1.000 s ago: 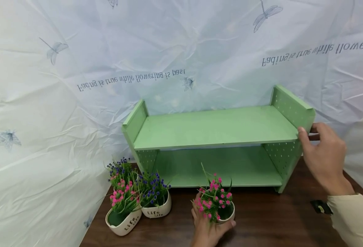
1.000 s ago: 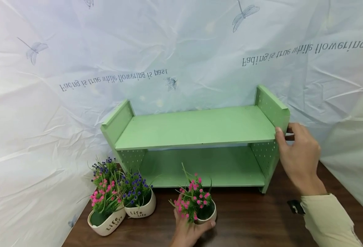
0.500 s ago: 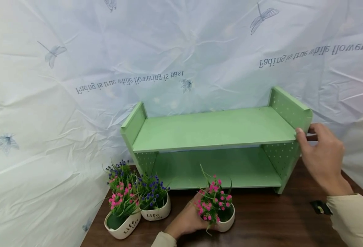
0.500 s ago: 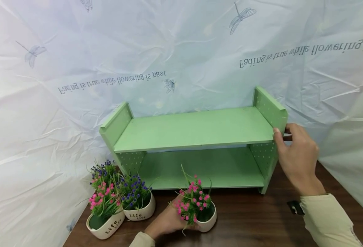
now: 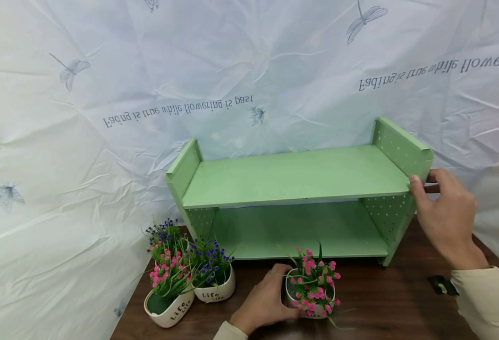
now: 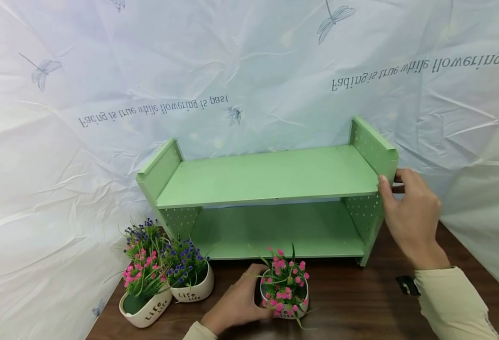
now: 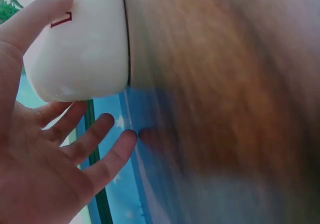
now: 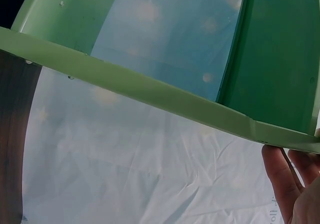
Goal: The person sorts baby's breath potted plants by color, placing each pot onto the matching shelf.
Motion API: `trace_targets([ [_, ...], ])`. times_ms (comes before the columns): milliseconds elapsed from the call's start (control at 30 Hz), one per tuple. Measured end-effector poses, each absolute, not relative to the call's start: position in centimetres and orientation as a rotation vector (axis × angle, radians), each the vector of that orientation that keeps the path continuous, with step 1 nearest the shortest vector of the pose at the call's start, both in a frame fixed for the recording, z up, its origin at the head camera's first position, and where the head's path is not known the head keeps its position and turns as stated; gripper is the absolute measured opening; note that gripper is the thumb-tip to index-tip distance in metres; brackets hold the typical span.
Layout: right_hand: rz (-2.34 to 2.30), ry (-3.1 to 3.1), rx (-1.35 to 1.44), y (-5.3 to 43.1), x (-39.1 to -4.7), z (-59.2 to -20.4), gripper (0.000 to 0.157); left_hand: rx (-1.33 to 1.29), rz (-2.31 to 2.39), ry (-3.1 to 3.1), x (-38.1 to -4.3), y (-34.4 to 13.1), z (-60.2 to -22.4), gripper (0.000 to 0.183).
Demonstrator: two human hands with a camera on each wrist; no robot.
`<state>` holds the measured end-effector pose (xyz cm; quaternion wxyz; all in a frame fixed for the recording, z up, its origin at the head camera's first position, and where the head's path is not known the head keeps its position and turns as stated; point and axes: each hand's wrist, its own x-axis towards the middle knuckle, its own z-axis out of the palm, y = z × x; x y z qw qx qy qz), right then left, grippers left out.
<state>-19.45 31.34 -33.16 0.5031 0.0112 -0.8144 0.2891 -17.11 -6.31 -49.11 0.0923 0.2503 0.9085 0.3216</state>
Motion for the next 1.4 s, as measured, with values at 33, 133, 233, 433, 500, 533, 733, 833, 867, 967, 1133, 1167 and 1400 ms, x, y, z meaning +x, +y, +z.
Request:
trace_targets([
  [33, 0.696, -1.967, 0.03, 31.4, -19.4, -33.2, 0.027, 0.747, 0.975, 2.682, -17.0, -6.2, -49.1, 0.095],
  [133, 0.692, -1.969, 0.05, 31.4, -19.4, -33.4, 0.027, 0.737, 1.032, 2.626, -16.8, -6.0, -49.1, 0.104],
  [233, 0.705, -1.983, 0.057, 31.5, -19.2, -33.6, 0.028, 0.716, 1.051, 2.606, -16.6, -5.7, -49.1, 0.107],
  [433, 0.756, -1.996, 0.05, 31.7, -18.9, -34.0, 0.029, 0.69, 1.045, 2.716, -16.3, -5.3, -49.0, 0.098],
  [500, 0.762, -1.992, 0.063, 31.7, -18.8, -34.0, 0.029, 0.65, 1.057, 2.738, -16.2, -5.2, -49.0, 0.097],
  [533, 0.764, -1.991, 0.078, 31.8, -18.8, -34.1, 0.03, 0.623, 1.067, 2.74, -16.2, -5.2, -49.0, 0.097],
  [733, 0.816, -2.065, 0.112, 32.1, -18.4, -34.7, 0.044, 0.553, 1.12, 2.734, -15.8, -5.0, -49.0, 0.099],
  [833, 0.792, -2.117, 0.092, 32.3, -18.2, -35.1, 0.047, 0.558, 1.129, 2.729, -15.8, -4.9, -49.0, 0.099],
  [867, 0.775, -2.126, 0.087, 32.3, -18.1, -35.3, 0.047, 0.56, 1.131, 2.725, -15.8, -4.9, -49.0, 0.1],
  [967, 0.751, -2.13, 0.103, 32.5, -18.0, -35.5, 0.044, 0.577, 1.155, 2.685, -15.9, -4.9, -49.1, 0.1],
  [1133, 0.753, -2.149, 0.125, 32.8, -17.9, -35.7, 0.027, 0.616, 1.202, 2.595, -16.3, -5.2, -49.2, 0.097],
  [1167, 0.752, -2.152, 0.129, 32.8, -17.8, -35.8, 0.024, 0.63, 1.203, 2.592, -16.3, -5.3, -49.2, 0.096],
  [1400, 0.722, -2.121, 0.162, 32.8, -17.7, -36.1, 0.015, 0.616, 1.215, 2.577, -16.6, -5.1, -49.3, 0.098],
])
